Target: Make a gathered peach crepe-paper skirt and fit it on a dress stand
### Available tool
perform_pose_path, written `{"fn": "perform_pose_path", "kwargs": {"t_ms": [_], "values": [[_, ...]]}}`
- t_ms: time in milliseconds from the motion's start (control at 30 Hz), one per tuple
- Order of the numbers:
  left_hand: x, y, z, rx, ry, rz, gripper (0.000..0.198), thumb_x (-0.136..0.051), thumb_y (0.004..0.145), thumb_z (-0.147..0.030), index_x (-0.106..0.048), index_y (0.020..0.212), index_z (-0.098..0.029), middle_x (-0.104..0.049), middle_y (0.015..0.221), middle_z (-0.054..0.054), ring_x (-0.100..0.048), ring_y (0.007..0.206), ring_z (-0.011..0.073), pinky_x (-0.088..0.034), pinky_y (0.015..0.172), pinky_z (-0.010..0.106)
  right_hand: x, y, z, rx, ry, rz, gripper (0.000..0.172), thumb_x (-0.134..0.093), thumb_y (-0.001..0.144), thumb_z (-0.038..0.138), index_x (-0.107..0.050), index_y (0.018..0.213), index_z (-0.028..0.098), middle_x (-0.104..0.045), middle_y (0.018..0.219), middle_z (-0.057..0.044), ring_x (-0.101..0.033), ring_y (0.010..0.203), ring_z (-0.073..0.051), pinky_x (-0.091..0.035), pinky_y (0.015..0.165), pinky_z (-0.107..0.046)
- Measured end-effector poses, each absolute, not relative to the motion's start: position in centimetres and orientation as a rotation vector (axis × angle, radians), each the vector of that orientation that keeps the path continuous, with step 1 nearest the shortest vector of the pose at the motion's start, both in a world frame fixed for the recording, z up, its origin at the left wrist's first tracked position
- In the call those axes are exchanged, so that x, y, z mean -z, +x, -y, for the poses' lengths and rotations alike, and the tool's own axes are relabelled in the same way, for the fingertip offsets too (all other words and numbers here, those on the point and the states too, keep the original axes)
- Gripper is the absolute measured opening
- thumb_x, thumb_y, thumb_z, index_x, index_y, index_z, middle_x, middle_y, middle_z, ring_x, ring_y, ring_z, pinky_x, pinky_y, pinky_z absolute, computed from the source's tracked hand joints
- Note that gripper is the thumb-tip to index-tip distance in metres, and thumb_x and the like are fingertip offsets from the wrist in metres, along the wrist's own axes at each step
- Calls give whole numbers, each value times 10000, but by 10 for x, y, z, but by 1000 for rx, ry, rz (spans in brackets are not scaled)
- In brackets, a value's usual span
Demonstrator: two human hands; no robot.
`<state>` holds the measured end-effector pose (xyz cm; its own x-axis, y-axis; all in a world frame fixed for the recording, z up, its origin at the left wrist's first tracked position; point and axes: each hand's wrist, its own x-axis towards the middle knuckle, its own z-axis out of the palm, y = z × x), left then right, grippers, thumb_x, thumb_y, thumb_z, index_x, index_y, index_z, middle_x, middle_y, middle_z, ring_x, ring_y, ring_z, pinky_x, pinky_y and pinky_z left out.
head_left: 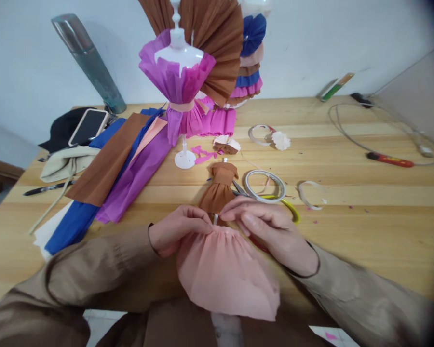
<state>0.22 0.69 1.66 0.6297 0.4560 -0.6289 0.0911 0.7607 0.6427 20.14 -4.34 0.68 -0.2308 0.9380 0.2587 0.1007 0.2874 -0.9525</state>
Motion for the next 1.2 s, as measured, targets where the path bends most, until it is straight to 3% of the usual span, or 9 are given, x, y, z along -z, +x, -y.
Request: {"fn": "perform_pose_path", "kwargs": {"t_ms": [67,200,400,567,667,800,967,1200], "values": [[-17,3,-7,-229,676,-887,179,-789,519,-214,-630,516,-131,-547,471,-26,-450,460,70,-279,497,228,-10,204,44,-965,-1030,1644,200,-553,958,281,-725,940,179,-716,905,-91,-669,850,-169,-537,726,-293],[-16,2,-7,-239,651,-904,192,-805,518,-220,-635,522,-131,-555,473,-27,-458,457,71,-292,500,230,-14,207,52,-744,-1011,1805,139,-591,902,255,-670,991,184,-664,903,-77,-567,644,-123,-480,575,-266],[-11,1,-6,-282,585,-955,192,-819,513,-200,-646,547,-122,-607,524,-10,-516,509,86,-342,546,234,-13,206,67,-356,-762,2267,487,-480,940,568,-594,1128,133,-658,994,-148,-623,854,-236,-502,693,-370],[-8,1,-4,-304,499,-950,204,-835,506,-176,-650,564,-110,-664,599,21,-575,584,113,-396,617,245,-7,200,69,-116,-758,2386,257,-530,902,259,-612,1110,132,-698,962,-138,-607,792,-227,-494,648,-369],[-7,0,-3,-302,495,-952,214,-839,488,-184,-654,563,-104,-626,552,5,-549,562,107,-386,602,237,-3,201,69,40,-799,2340,259,-511,860,106,-633,1088,119,-711,929,-134,-616,800,-222,-496,646,-352],[-9,-1,-3,-308,501,-900,217,-847,529,-234,-681,579,-104,-639,566,15,-548,581,118,-398,618,245,-1,202,70,20,-843,2258,247,-509,864,89,-655,1060,130,-711,883,-128,-630,790,-212,-490,630,-332],[-11,-5,-3,-283,524,-745,297,-788,653,-312,-780,847,-87,-759,842,83,-638,850,197,-453,816,275,-2,201,68,-40,-853,2184,245,-510,854,74,-667,1026,151,-710,848,-115,-640,758,-201,-498,626,-325],[-9,-8,-2,-234,591,-653,394,-798,648,-422,-782,869,-96,-748,843,105,-628,814,198,-456,799,290,1,201,67,-92,-855,2136,264,-519,813,49,-648,1017,157,-678,815,-111,-630,746,-197,-508,628,-320]]}}
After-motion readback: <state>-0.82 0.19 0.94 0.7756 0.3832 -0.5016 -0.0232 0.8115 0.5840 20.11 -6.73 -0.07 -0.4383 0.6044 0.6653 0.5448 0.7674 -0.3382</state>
